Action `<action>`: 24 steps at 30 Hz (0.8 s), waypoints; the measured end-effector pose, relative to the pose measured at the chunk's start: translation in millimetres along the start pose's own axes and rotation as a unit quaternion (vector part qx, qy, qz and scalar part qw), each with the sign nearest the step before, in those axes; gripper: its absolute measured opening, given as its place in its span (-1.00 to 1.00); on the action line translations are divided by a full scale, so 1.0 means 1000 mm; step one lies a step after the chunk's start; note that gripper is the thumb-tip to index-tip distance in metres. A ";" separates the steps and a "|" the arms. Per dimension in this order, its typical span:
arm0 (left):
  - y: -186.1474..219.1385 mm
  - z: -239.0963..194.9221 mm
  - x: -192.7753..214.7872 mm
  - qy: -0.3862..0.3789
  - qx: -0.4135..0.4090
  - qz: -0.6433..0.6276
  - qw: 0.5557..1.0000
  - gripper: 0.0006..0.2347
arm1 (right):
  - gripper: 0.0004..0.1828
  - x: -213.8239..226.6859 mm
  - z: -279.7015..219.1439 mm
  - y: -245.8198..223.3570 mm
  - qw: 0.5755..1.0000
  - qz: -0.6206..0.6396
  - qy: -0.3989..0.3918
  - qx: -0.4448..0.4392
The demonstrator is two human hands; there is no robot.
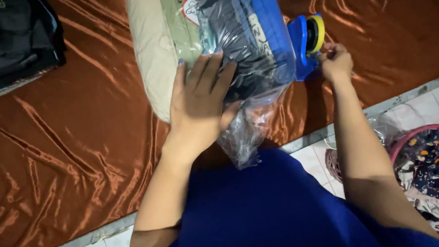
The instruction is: The recorder is wrapping a stack of folded clothes in plastic film and securing it with tape and a paper label.
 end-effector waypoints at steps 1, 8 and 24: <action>0.000 0.000 0.001 0.008 0.000 -0.007 1.000 -0.39 | -0.70 -0.015 0.006 0.020 0.997 0.037 -0.030 -0.060; 0.002 0.000 0.003 0.025 0.024 -0.041 0.999 -0.40 | -0.83 0.031 -0.018 0.010 0.886 0.389 -0.037 -0.249; -0.011 -0.004 -0.009 0.039 0.022 -0.003 0.999 -0.43 | -0.66 -0.007 -0.071 0.056 0.955 -0.112 -0.156 -0.228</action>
Point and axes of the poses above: each hand's wrist, its own z-axis towards the middle knuckle, its own x-axis out of the back of the hand, y = z × x, the point moved 3 cm from there along z, towards the middle knuckle, and after that the axes turned 3 degrees about x, right-handed, at the moved point
